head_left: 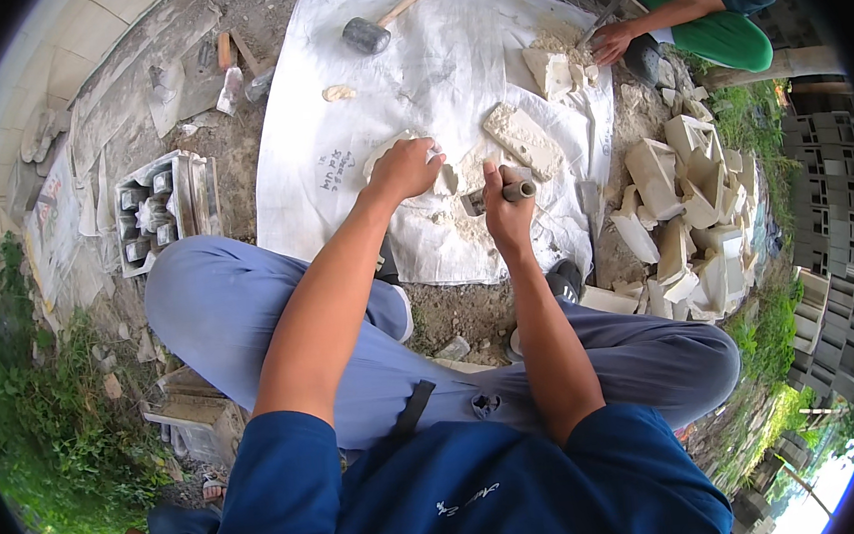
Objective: The person shapes and carves a piece of stone using a hand chisel and a metal scraper blade while holding the stone in place.
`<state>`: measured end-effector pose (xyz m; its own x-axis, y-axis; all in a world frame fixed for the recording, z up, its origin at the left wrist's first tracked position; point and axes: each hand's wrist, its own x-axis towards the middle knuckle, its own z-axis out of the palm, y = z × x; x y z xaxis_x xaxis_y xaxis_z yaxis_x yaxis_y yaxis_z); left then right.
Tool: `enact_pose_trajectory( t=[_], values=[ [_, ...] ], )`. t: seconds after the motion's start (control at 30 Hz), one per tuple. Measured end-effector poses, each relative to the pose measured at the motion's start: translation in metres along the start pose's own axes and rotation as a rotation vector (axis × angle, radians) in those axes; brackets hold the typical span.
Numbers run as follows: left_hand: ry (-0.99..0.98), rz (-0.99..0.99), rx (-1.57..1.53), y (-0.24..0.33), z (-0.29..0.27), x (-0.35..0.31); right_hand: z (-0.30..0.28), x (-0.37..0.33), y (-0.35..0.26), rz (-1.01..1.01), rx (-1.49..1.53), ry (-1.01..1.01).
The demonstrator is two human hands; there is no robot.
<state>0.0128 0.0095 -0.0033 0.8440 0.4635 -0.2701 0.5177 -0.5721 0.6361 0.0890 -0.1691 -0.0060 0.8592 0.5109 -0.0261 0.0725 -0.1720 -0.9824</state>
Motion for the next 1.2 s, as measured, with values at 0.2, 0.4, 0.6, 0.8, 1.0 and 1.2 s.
enact_pose_trajectory(
  t=[0.2, 0.4, 0.6, 0.8, 1.0, 1.2],
  values=[
    [-0.059, 0.007, -0.003, 0.015, 0.004, 0.001, -0.009, -0.008, 0.047, 0.11, -0.147, -0.104],
    [-0.012, 0.011, -0.016, -0.004, -0.001, -0.002, -0.003, -0.003, -0.013, 0.045, -0.045, -0.006],
    [-0.025, 0.028, -0.004, 0.014, 0.009, 0.01, -0.008, -0.012, 0.058, 0.025, -0.232, -0.201],
    [-0.004, 0.01, -0.011, 0.003, 0.004, 0.001, -0.003, -0.014, 0.023, 0.137, -0.092, -0.092],
    [0.029, -0.071, 0.012, -0.007, -0.003, -0.008, 0.011, -0.024, -0.01, 0.037, -0.212, -0.121],
    [0.004, -0.047, 0.007, 0.003, 0.008, 0.004, -0.016, -0.003, 0.067, 0.099, -0.15, -0.208]
  ],
)
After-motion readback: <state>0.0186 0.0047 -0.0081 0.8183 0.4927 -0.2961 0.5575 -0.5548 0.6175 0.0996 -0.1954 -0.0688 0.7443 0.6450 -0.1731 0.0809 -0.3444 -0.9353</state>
